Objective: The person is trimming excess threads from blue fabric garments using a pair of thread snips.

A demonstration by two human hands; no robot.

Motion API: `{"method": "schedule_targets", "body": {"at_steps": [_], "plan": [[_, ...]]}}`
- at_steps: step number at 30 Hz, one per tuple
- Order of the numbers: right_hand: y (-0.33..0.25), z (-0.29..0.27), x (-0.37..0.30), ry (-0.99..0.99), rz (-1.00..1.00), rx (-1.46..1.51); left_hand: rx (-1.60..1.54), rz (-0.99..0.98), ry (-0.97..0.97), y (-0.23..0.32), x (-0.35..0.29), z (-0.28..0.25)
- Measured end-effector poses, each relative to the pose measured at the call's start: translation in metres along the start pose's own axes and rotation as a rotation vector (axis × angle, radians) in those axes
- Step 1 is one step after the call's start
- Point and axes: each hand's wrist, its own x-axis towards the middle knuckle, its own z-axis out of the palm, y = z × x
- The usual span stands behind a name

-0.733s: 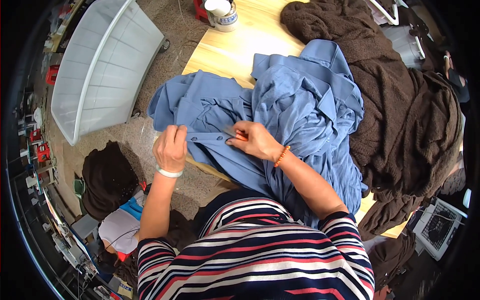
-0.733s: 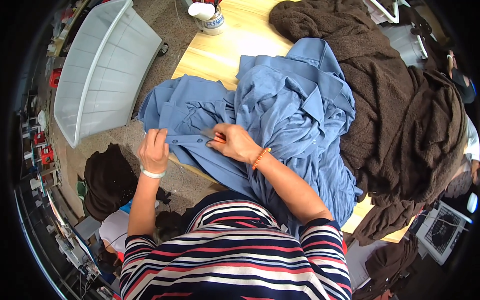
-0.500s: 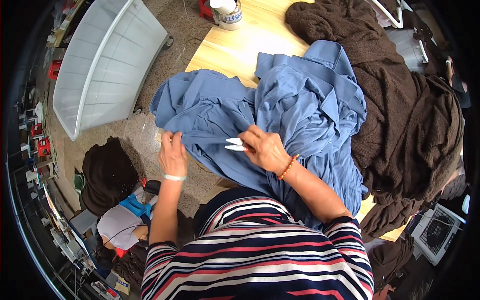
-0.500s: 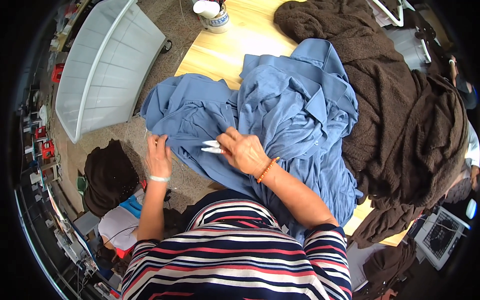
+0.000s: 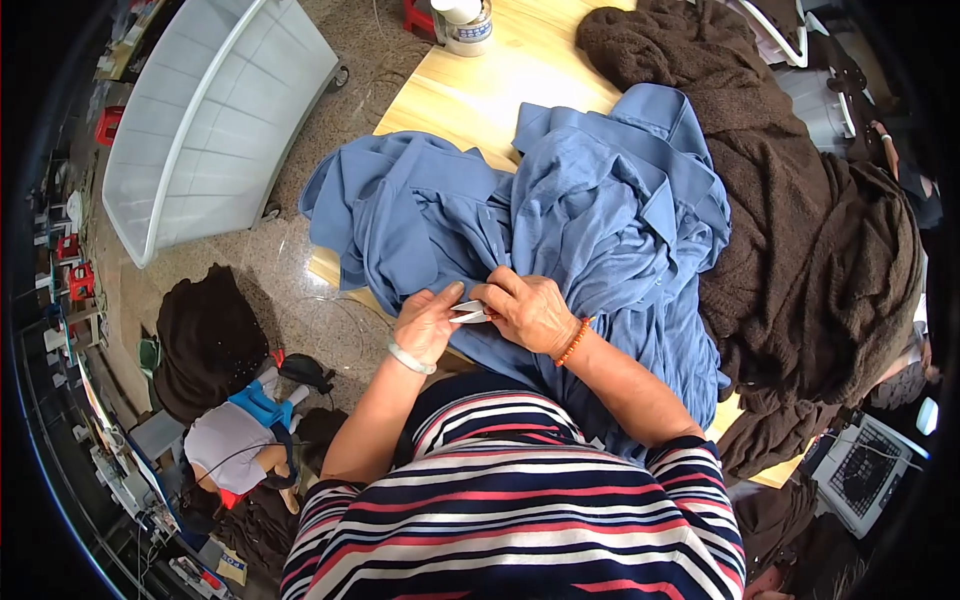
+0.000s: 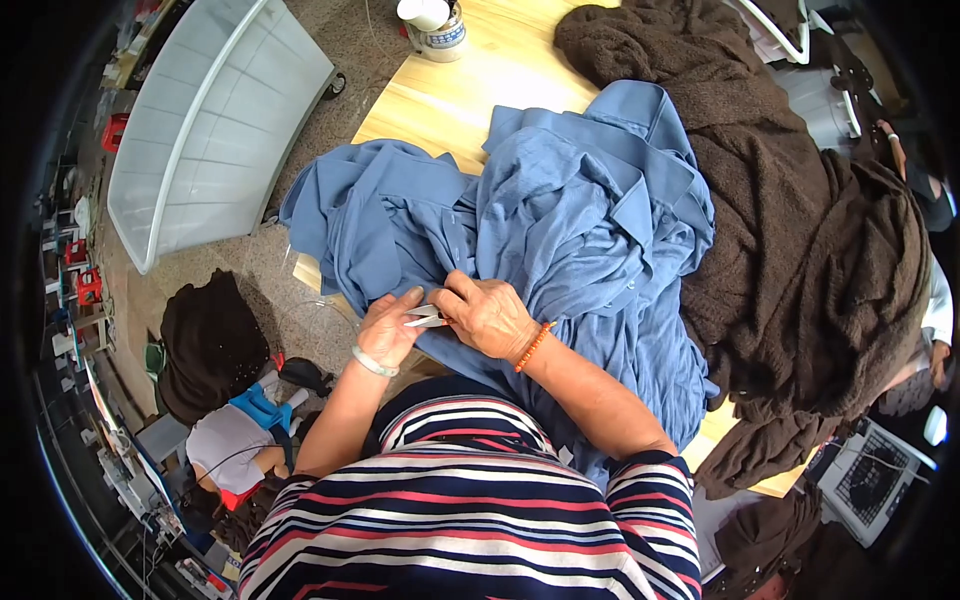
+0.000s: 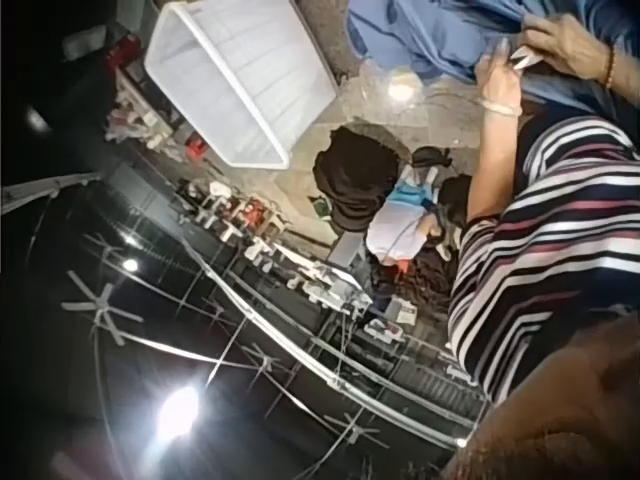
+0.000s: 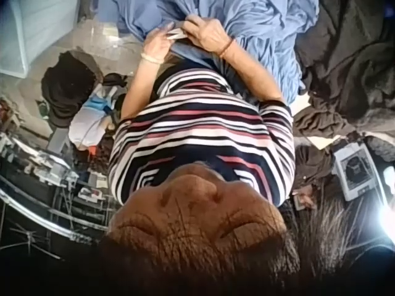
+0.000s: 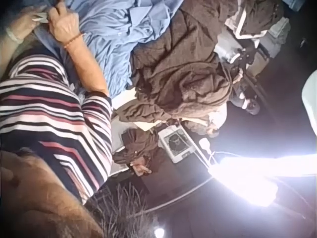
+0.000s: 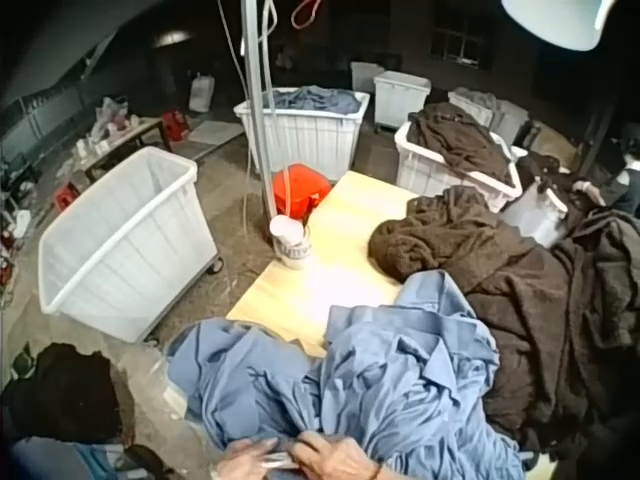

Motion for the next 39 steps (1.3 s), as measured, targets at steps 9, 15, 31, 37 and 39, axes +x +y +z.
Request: {"method": "schedule_targets", "body": {"at_steps": [9, 15, 31, 37, 39], "plan": [[-0.011, -0.021, -0.002, 0.131, 0.424, 0.217, 0.138, 0.113, 0.042, 0.022, -0.020, 0.025], [-0.030, -0.027, -0.005, -0.011, 0.481, 0.243, 0.125, 0.113, 0.004, 0.021, -0.026, 0.040], [-0.034, -0.018, -0.003, -0.065, 0.517, 0.129, 0.133, 0.168, 0.015, 0.011, -0.028, 0.052], [-0.034, -0.021, -0.002, -0.026, 0.520, 0.166, 0.128, 0.177, -0.023, 0.008, -0.019, 0.043], [-0.038, -0.022, -0.001, -0.034, 0.482, 0.096, 0.257, 0.258, -0.002, 0.005, -0.020, 0.039]]}}
